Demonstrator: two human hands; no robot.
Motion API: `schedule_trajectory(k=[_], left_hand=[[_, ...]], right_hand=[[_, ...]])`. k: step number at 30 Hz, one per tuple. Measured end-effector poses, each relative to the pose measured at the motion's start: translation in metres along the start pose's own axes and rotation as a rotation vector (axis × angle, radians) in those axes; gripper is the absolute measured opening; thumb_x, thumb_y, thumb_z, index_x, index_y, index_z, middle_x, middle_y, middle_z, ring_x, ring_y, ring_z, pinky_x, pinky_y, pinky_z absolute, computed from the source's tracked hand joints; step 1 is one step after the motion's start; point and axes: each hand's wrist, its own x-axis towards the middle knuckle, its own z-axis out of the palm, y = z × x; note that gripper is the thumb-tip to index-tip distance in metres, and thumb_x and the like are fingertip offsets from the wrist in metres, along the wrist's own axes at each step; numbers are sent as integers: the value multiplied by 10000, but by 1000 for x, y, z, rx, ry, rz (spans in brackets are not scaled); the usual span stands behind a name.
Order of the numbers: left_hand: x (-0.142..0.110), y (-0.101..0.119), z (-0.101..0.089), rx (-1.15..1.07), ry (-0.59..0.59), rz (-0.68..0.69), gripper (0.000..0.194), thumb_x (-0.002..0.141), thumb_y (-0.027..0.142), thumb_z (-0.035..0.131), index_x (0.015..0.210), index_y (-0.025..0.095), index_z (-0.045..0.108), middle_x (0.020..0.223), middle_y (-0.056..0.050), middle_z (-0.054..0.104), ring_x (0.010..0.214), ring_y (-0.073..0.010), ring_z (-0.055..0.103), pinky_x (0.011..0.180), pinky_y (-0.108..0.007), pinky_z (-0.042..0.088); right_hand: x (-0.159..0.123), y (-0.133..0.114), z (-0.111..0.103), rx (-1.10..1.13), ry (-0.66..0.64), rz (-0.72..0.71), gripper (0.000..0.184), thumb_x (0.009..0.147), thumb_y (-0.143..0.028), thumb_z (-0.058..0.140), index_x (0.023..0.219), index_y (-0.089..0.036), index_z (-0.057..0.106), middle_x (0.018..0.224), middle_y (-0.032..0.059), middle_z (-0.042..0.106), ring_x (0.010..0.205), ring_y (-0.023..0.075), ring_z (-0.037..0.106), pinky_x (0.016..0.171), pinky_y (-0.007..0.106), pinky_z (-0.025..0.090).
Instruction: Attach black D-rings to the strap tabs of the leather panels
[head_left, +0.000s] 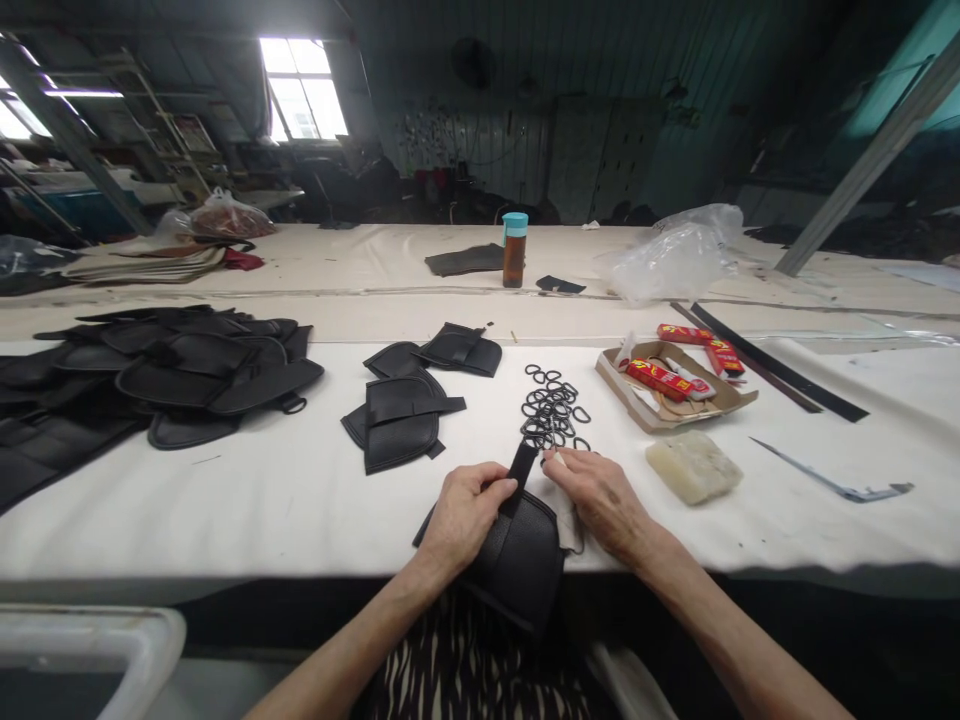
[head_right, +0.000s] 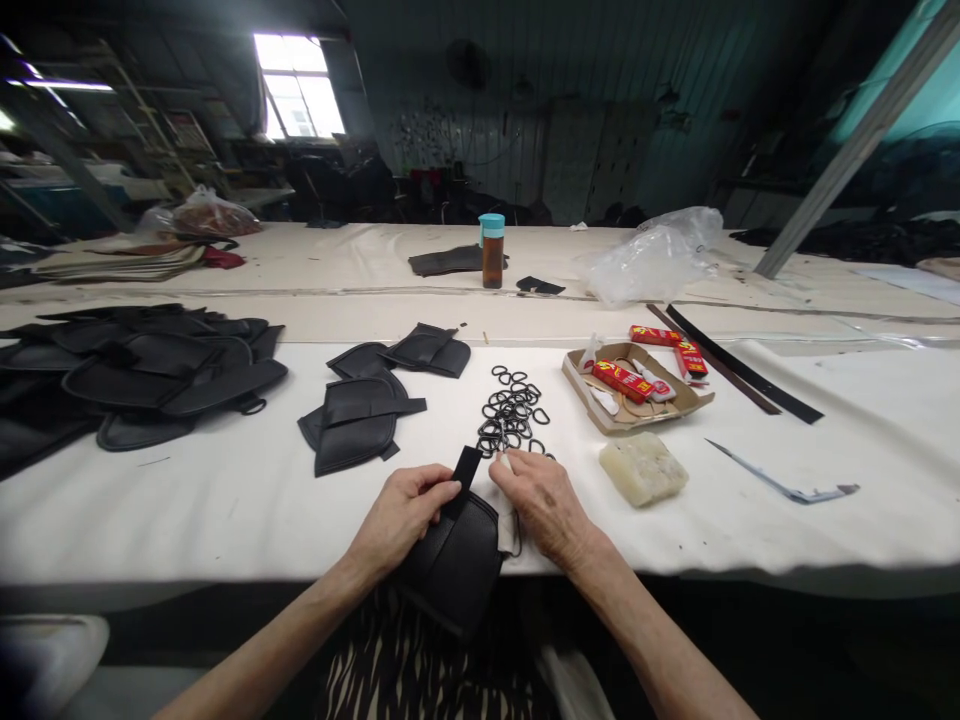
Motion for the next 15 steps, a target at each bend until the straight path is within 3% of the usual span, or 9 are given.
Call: schedule_trajectory(k=[6, 15], left_hand=[[1, 0, 1, -26, -15, -38, 197, 726, 326, 512, 692, 155, 604, 449, 67, 419, 367, -78, 355, 384, -212, 261], [-4, 0, 11, -8, 38, 5, 197, 731, 287, 498, 659, 158, 629, 391, 65, 403, 365, -92, 378, 429, -221, 311]], right_hand=[[4, -1, 0, -28, 10, 17, 168, 849, -79, 461, 778, -170, 584, 718, 36, 600, 684, 160, 540, 628, 236, 413], [3, -5, -6, 50, 225, 258, 198, 825, -66, 402, 898, -174, 551, 661, -31, 591, 540, 100, 535, 524, 176, 402]])
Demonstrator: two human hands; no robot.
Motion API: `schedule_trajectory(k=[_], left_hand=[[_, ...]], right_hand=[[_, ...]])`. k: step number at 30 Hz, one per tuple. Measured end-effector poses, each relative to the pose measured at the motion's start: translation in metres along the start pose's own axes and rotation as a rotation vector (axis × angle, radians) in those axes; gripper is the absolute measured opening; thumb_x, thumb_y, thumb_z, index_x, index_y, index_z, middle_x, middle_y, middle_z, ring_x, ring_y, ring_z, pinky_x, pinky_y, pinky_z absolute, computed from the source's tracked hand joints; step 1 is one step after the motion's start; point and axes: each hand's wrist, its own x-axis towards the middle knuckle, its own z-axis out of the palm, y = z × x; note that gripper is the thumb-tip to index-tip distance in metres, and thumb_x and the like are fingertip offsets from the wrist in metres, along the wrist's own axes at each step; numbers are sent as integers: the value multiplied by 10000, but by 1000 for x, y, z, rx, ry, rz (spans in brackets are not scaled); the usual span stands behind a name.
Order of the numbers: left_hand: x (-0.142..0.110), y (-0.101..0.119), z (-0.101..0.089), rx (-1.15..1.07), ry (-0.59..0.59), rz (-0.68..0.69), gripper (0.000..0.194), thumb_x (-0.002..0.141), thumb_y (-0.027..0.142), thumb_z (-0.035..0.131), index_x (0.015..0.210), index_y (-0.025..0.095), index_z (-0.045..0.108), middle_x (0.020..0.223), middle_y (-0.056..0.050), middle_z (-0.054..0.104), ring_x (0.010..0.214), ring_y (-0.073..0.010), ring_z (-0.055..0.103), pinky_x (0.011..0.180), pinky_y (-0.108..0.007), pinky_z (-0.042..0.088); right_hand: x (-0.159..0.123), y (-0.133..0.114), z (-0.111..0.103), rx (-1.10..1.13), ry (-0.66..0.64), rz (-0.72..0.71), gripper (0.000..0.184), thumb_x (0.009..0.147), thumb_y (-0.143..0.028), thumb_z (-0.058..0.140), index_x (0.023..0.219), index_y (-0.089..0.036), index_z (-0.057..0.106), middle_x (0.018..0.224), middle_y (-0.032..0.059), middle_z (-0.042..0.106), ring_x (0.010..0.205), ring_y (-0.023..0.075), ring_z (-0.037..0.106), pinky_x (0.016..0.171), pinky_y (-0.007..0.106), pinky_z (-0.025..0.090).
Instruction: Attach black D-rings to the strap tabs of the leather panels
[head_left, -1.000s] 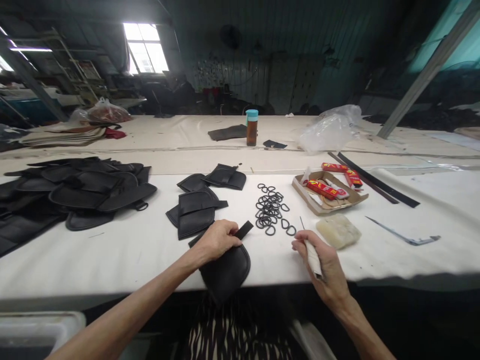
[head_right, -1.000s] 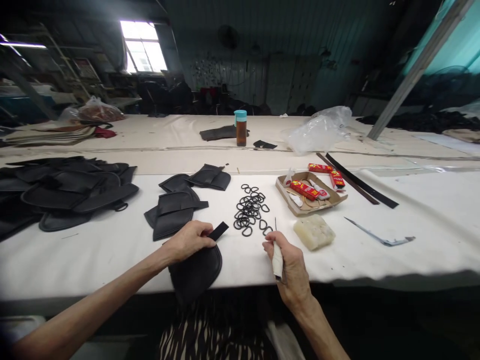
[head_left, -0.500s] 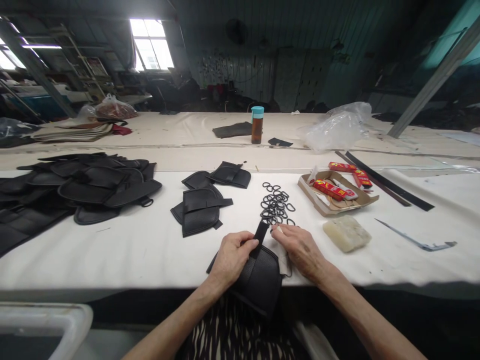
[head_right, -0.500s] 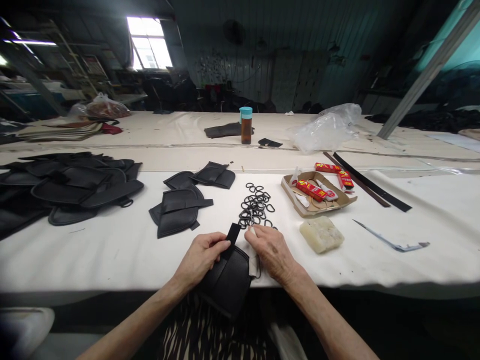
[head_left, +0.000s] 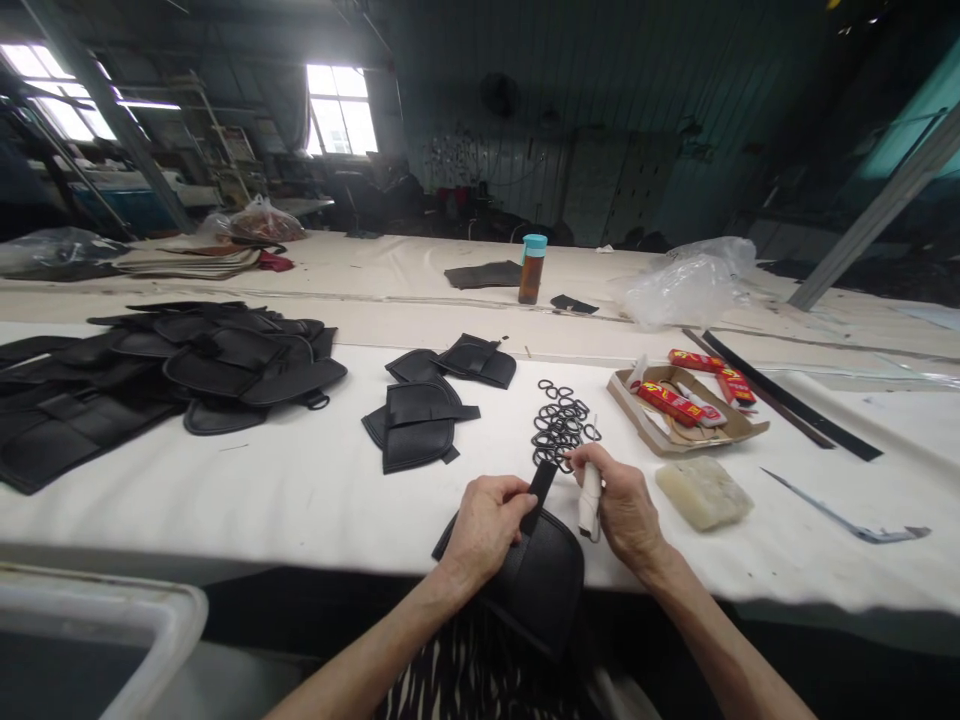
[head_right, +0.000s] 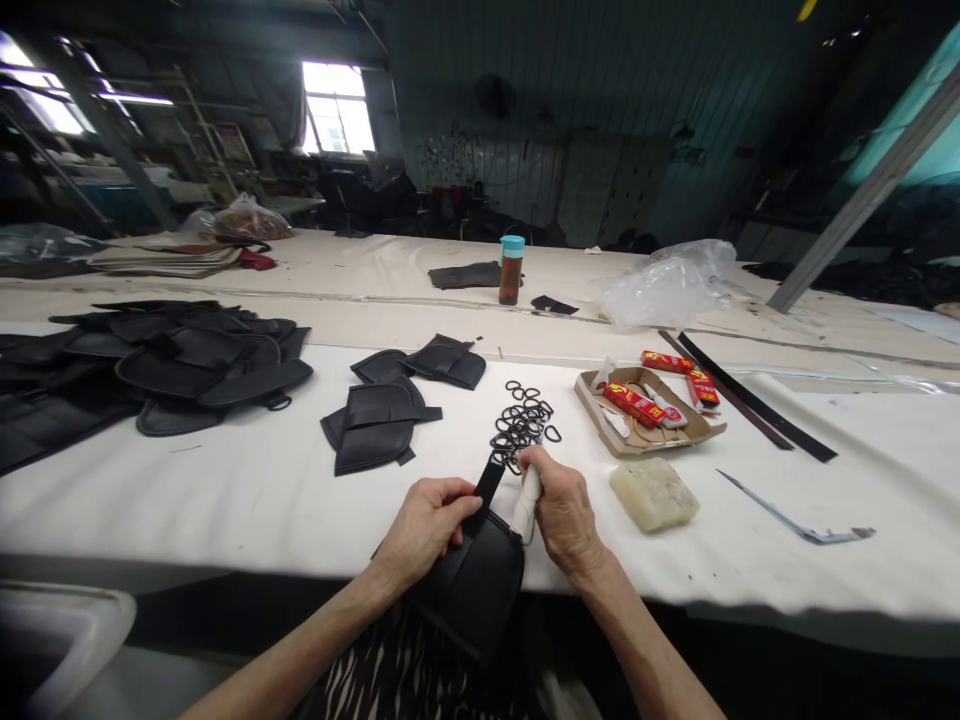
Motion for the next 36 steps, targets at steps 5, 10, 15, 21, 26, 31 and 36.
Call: schedule_trajectory(k=[5, 10, 15, 21, 26, 31, 36], left_hand=[[1, -2, 3, 30, 13, 40, 211, 732, 291, 495, 627, 163, 626, 459, 40, 464, 431, -107, 422, 468, -234, 319], [1, -2, 3, 59, 24, 57, 227, 730, 282, 483, 538, 179, 546, 436, 41, 438, 437, -107, 393, 462, -238, 284], [2, -3, 2, 64, 31, 74, 235, 718, 266, 479, 496, 190, 478, 420, 45, 405, 443, -108, 379, 467, -239, 273], [2, -5, 3, 55, 35, 99, 206, 710, 241, 466, 516, 183, 507, 456, 40, 422, 462, -108, 376, 472, -237, 281], [-1, -5, 3, 38, 47, 114, 209, 742, 258, 450, 561, 186, 526, 465, 44, 441, 467, -110, 396, 485, -237, 299], [-2, -6, 3, 35, 48, 122, 216, 751, 270, 460, 550, 193, 490, 444, 55, 401, 458, -108, 391, 490, -239, 294], [-2, -5, 2, 36, 43, 131, 211, 751, 259, 452, 560, 193, 511, 457, 55, 407, 461, -105, 377, 498, -243, 287]], right_hand=[[3, -18, -4, -8, 43, -59, 235, 818, -63, 397, 896, -193, 576, 671, -17, 610, 551, 109, 544, 530, 189, 413], [6, -30, -2, -111, 111, -221, 240, 874, -88, 378, 842, -157, 606, 662, 60, 615, 639, 179, 567, 604, 274, 432], [7, -31, 0, -212, 154, -363, 225, 897, -91, 401, 813, -155, 600, 745, 99, 643, 792, 205, 581, 711, 306, 450], [7, -34, 1, -264, 161, -455, 236, 895, -82, 402, 784, -159, 596, 732, 94, 625, 745, 194, 561, 692, 302, 463], [7, -33, 2, -259, 172, -456, 251, 893, -64, 378, 796, -144, 595, 803, 132, 628, 770, 203, 563, 686, 311, 476], [5, -30, 0, -214, 173, -440, 246, 903, -77, 361, 805, -152, 575, 801, 119, 613, 763, 196, 562, 676, 306, 485], [2, -28, 0, -126, 189, -382, 213, 891, -56, 371, 840, -171, 543, 857, 112, 607, 822, 203, 564, 691, 323, 488]])
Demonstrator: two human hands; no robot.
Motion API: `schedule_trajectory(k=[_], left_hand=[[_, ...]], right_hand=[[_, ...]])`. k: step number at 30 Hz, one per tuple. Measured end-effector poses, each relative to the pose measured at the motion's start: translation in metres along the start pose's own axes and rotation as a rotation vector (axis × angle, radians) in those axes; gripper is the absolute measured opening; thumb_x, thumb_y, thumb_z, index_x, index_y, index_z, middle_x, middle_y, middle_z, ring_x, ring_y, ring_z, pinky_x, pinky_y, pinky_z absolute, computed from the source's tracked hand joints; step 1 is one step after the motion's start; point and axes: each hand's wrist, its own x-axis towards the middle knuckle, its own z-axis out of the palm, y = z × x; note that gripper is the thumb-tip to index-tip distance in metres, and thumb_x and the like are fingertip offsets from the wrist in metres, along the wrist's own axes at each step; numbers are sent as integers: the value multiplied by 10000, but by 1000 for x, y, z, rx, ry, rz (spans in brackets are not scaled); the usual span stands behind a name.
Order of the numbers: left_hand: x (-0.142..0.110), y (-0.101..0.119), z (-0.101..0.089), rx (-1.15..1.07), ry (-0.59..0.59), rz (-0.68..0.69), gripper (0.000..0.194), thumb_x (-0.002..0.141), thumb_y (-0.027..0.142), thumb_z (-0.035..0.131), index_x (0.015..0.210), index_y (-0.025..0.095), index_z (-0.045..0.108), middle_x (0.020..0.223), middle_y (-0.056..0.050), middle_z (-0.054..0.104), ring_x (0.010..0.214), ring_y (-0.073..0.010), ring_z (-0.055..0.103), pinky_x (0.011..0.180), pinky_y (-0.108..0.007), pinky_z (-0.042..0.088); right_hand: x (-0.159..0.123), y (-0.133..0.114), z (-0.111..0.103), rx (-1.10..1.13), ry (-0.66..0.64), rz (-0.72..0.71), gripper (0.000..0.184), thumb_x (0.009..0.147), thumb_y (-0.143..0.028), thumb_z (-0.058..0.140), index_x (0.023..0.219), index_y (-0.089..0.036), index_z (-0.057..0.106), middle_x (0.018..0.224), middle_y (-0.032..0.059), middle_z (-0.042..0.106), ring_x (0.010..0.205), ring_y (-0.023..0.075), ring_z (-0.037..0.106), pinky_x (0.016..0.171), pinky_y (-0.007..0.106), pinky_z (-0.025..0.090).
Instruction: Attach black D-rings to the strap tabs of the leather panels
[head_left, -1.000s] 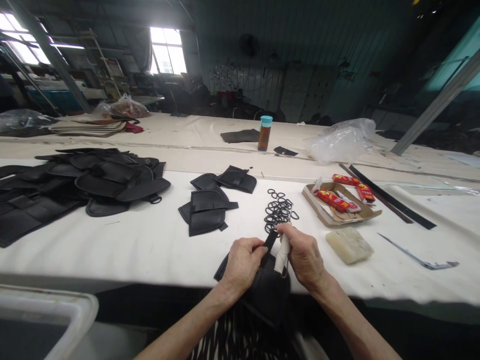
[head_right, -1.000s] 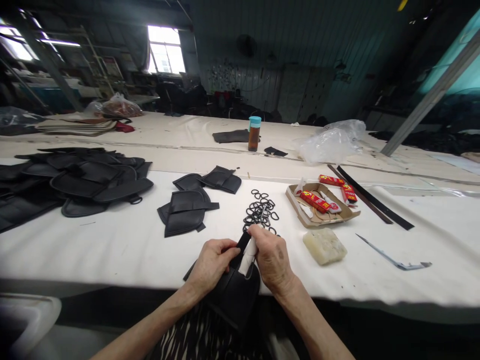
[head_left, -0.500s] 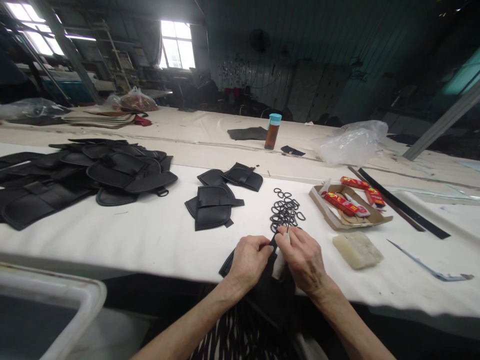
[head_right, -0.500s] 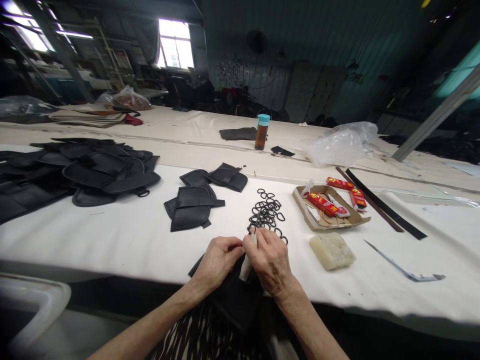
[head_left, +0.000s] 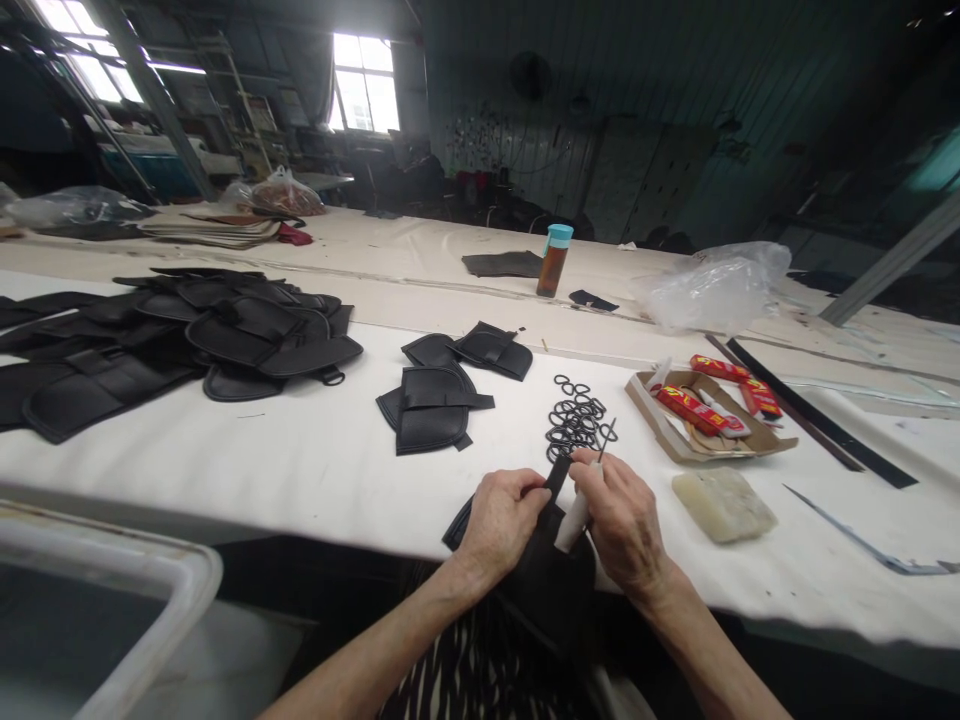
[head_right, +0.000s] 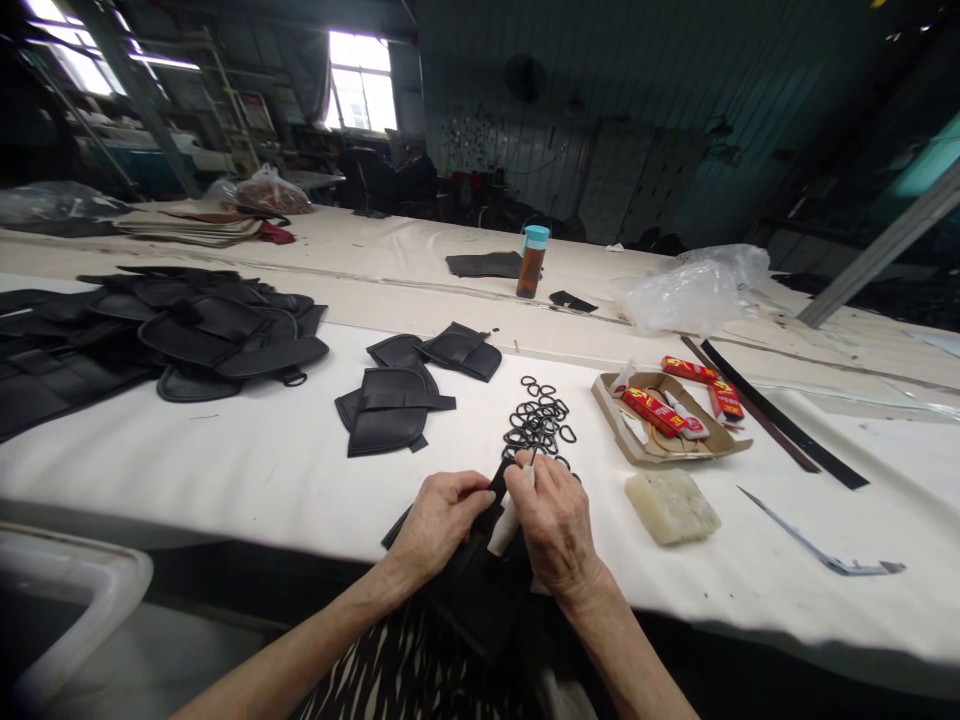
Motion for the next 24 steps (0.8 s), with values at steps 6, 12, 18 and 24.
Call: schedule_trajectory(k=[6, 12, 18, 24], left_hand=[[0, 2, -1, 3, -5, 18, 236, 745, 245, 450, 515, 195, 428, 451, 60, 358, 467, -102, 330, 496, -247, 256], [0, 2, -1, -1, -18, 37, 265, 745, 224, 450, 500, 191, 355, 455, 67, 296, 474, -93, 266, 492, -251, 215], [-1, 0, 0, -17, -17, 50, 249, 739, 215, 459, 511, 188, 365, 483, 61, 310, 496, -94, 271, 501, -251, 212], [0, 0, -1, -53, -19, 31, 243, 732, 211, 455, 505, 190, 369, 481, 59, 307, 494, -97, 276, 493, -247, 221]], right_hand=[[-3, 2, 6, 47, 1, 5, 178, 883, -50, 389, 856, -158, 528, 905, 133, 603, 840, 208, 560, 699, 334, 492], [0, 7, 6, 66, 0, -50, 160, 876, -54, 414, 871, -178, 515, 898, 110, 597, 838, 208, 553, 713, 346, 492], [4, 10, 5, 88, -4, -90, 187, 874, -34, 392, 836, -178, 504, 844, 107, 602, 800, 207, 552, 684, 339, 489], [2, 10, 7, 110, 13, -57, 163, 863, -32, 423, 838, -173, 502, 878, 113, 614, 787, 198, 547, 676, 334, 485]])
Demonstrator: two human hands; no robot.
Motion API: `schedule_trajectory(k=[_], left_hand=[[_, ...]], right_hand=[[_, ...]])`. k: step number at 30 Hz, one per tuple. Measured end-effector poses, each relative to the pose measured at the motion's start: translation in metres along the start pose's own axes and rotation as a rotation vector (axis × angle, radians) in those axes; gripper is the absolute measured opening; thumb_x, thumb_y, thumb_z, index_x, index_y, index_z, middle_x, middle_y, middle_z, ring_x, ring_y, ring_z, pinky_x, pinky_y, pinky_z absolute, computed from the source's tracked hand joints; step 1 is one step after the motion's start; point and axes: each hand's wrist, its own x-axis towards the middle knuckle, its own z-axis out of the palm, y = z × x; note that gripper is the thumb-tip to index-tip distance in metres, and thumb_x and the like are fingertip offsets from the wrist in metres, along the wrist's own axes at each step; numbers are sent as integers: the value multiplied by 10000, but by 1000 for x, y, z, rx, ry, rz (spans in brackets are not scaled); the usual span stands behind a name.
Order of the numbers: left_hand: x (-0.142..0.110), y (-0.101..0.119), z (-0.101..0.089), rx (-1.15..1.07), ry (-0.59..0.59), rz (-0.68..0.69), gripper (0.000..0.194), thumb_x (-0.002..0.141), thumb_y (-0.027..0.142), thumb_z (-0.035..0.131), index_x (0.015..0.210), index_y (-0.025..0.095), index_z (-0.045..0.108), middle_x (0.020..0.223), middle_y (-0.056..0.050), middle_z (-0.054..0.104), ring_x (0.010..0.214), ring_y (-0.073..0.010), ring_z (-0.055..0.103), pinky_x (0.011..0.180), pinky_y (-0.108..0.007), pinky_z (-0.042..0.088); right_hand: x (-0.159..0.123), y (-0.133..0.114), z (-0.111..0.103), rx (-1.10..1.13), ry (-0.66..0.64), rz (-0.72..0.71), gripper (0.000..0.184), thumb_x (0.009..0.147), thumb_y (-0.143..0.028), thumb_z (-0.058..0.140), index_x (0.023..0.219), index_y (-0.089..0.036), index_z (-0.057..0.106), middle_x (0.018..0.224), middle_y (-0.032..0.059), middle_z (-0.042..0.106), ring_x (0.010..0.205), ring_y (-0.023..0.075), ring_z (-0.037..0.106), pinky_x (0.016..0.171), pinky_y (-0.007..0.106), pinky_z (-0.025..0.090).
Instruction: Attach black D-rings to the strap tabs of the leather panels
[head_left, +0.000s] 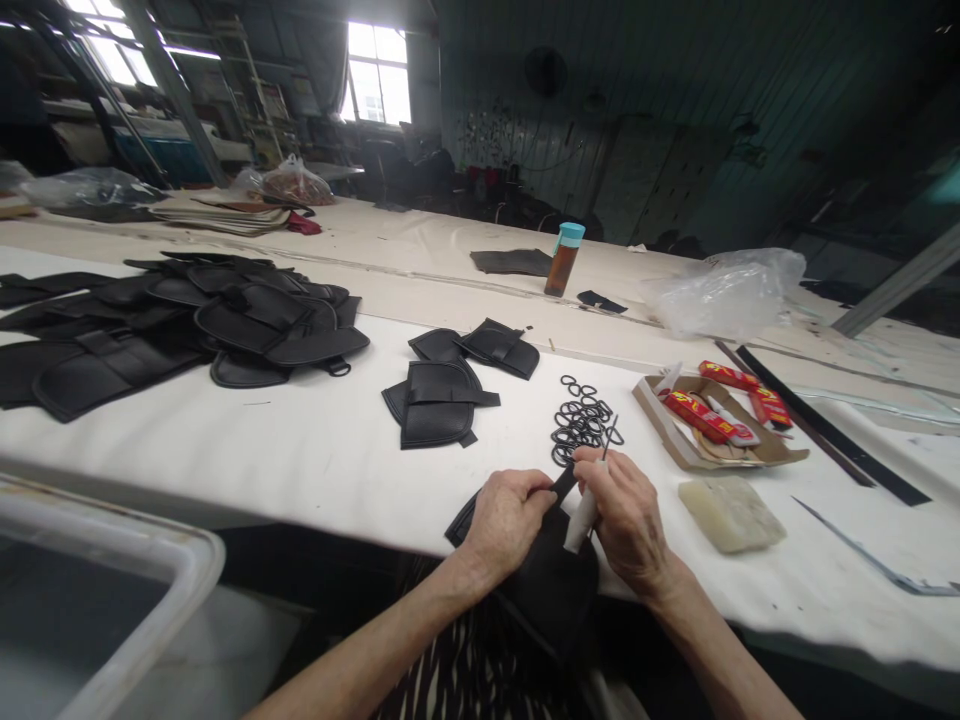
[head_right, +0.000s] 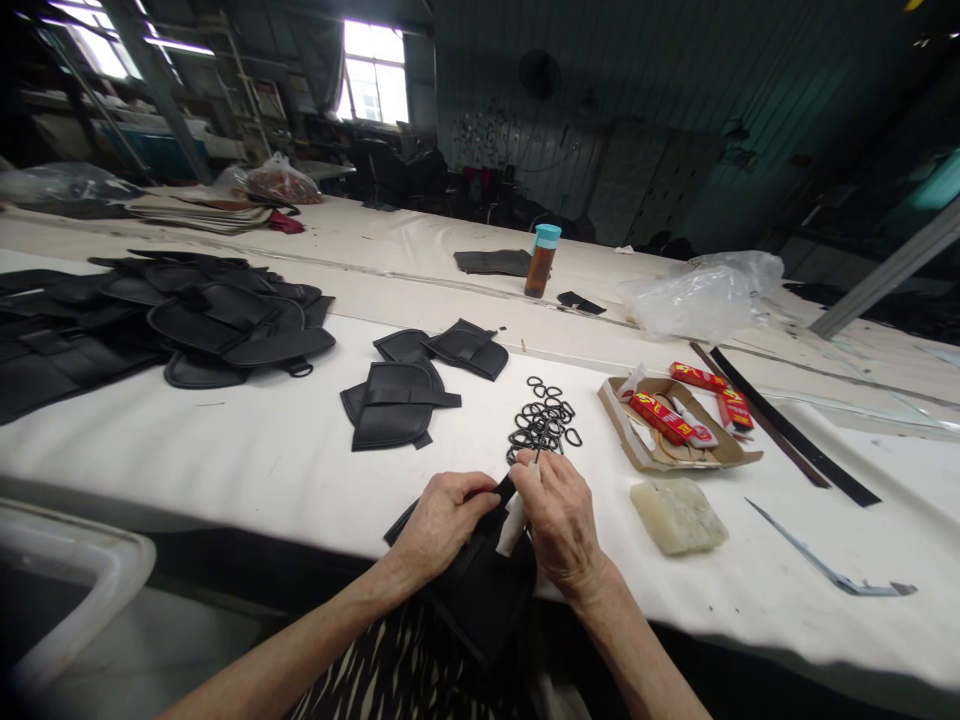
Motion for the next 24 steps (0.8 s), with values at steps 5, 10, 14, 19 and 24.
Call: schedule_trajectory(k=[5, 10, 14, 19, 24], left_hand=[[1, 3, -1, -26, 2, -34, 216, 722, 220, 459, 511, 191, 425, 452, 57, 351, 477, -100, 337, 490, -236, 254], [1, 2, -2, -47, -12, -57, 177, 717, 239, 470, 568, 183, 547, 441, 55, 410, 457, -103, 374, 489, -237, 274], [1, 0, -1, -56, -13, -68, 193, 716, 240, 470, 550, 180, 548, 420, 59, 388, 440, -100, 362, 483, -240, 271], [2, -2, -1, -66, -20, -78, 179, 720, 248, 479, 580, 177, 566, 432, 58, 411, 437, -97, 370, 480, -238, 272], [3, -2, -2, -77, -28, -88, 187, 721, 247, 482, 565, 174, 557, 402, 62, 387, 423, -96, 363, 472, -238, 267]], right_hand=[[-8, 0, -1, -17, 14, 28, 177, 856, -34, 420, 868, -176, 524, 901, 117, 618, 800, 205, 552, 679, 348, 479], [-17, 0, 0, -3, 34, 59, 203, 845, -36, 420, 904, -182, 548, 932, 119, 627, 839, 208, 577, 695, 356, 488], [-18, -2, 2, 36, 31, 74, 203, 844, -29, 422, 919, -171, 547, 958, 135, 619, 865, 209, 574, 716, 365, 499], [-19, -2, 5, 52, 50, 108, 198, 853, -29, 408, 908, -167, 538, 945, 143, 609, 840, 202, 575, 676, 349, 506], [-21, -2, 6, 72, 74, 143, 204, 850, -37, 407, 909, -174, 545, 947, 133, 604, 838, 203, 587, 671, 344, 505]])
